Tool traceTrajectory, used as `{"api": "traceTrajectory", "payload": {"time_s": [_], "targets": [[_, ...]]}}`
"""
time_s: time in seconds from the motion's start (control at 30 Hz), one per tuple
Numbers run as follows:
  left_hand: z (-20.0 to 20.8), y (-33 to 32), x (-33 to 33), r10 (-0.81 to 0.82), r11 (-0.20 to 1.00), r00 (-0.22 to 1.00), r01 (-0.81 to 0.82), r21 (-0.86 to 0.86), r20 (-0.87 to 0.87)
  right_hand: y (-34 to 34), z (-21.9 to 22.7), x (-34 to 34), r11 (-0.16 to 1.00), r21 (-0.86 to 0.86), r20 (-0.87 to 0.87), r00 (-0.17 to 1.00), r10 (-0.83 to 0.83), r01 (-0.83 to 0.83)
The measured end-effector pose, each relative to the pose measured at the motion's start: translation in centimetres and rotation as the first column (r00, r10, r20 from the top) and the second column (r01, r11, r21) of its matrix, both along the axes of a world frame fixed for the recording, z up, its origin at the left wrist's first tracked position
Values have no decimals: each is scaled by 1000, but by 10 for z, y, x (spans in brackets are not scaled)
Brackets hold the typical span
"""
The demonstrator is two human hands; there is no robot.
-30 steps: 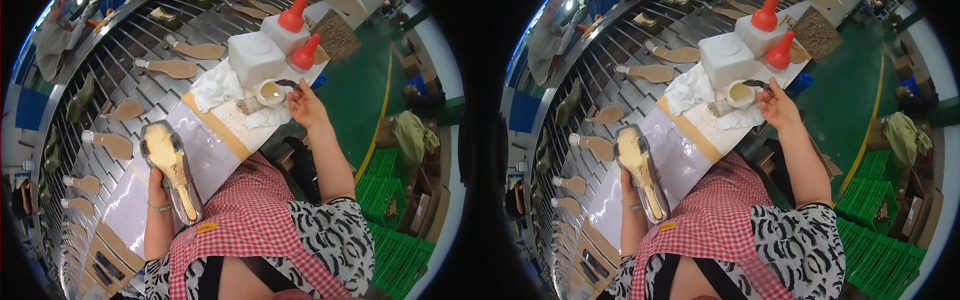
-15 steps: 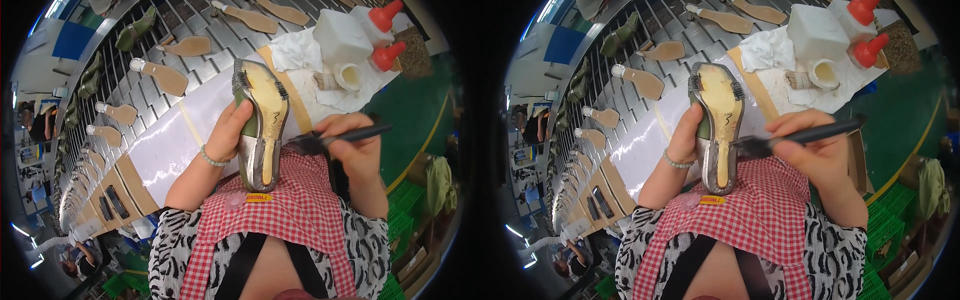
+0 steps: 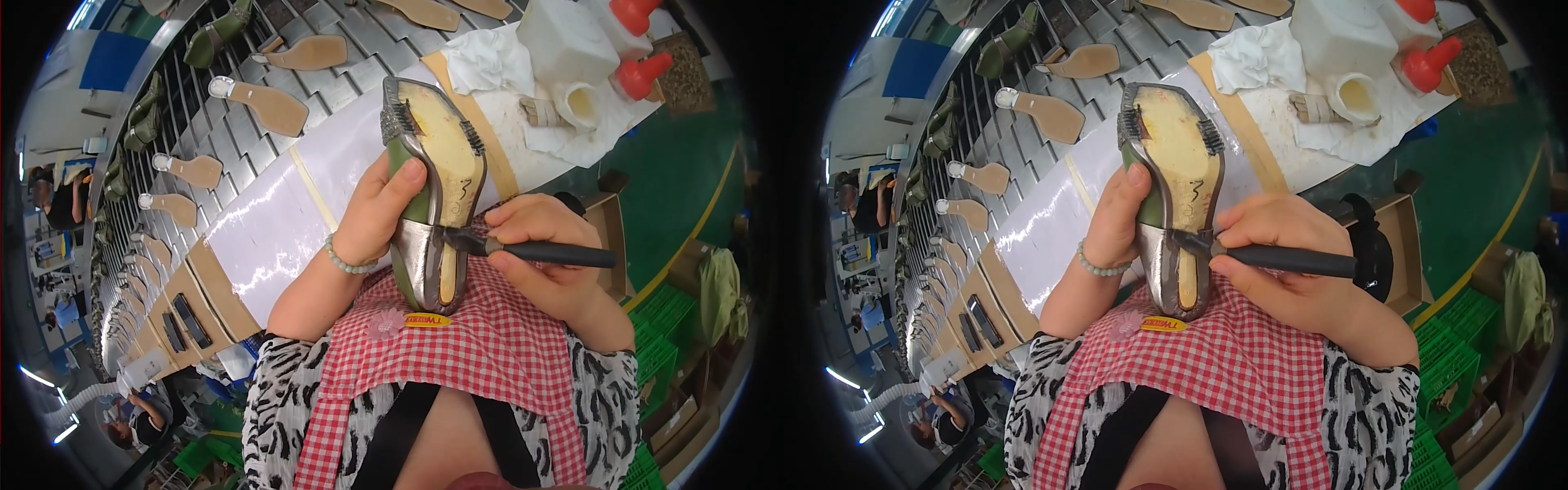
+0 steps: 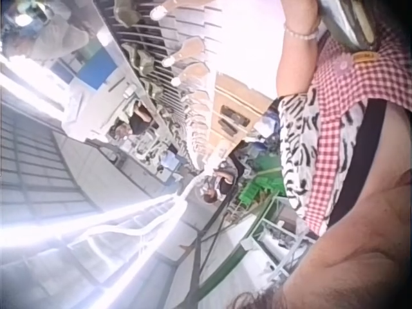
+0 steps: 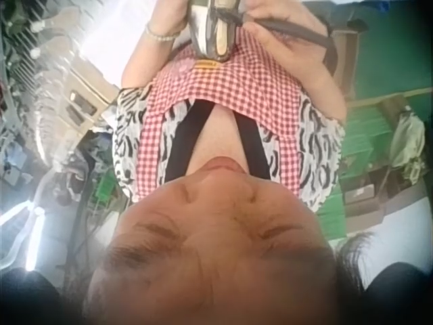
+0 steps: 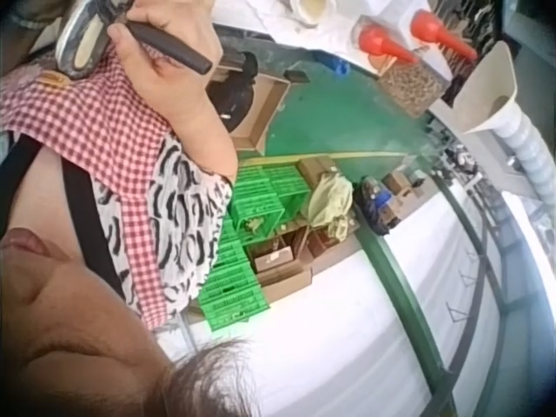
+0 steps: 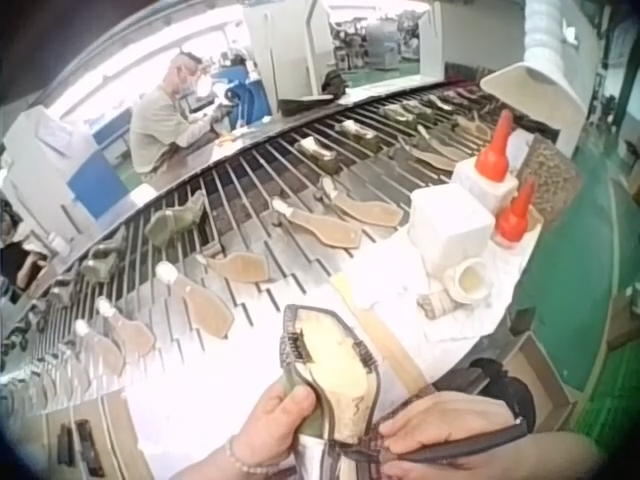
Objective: The person is applying glue to the bottom of shoe soles using a brush at an assembly line.
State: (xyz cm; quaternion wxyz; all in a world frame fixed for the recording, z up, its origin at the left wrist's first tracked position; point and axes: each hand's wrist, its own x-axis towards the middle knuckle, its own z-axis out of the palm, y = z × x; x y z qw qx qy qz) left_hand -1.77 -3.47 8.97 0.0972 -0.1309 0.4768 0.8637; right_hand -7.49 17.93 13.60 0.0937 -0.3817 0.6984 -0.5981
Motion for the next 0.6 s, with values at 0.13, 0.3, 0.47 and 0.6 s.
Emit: {"api": "traceTrajectory", "payload": {"time_s": [0.13, 0.3, 0.47, 0.6], "targets": [[1, 0, -1, -23, 1000, 1000, 23, -1, 8, 2, -2, 2, 995, 1, 16, 995, 99, -99], [0, 2, -1, -14, 1000, 1000, 14, 15, 22, 2, -4, 2, 988, -24, 91, 983, 157, -155], [-4, 0, -1, 10, 1000, 1000, -10, 23, 0, 5, -3, -3, 954, -93, 260, 918, 300, -286], [-13, -13, 2, 283, 955, 943, -294, -41, -173, 15, -5, -3, 930, -363, 515, 843, 155, 51]]}}
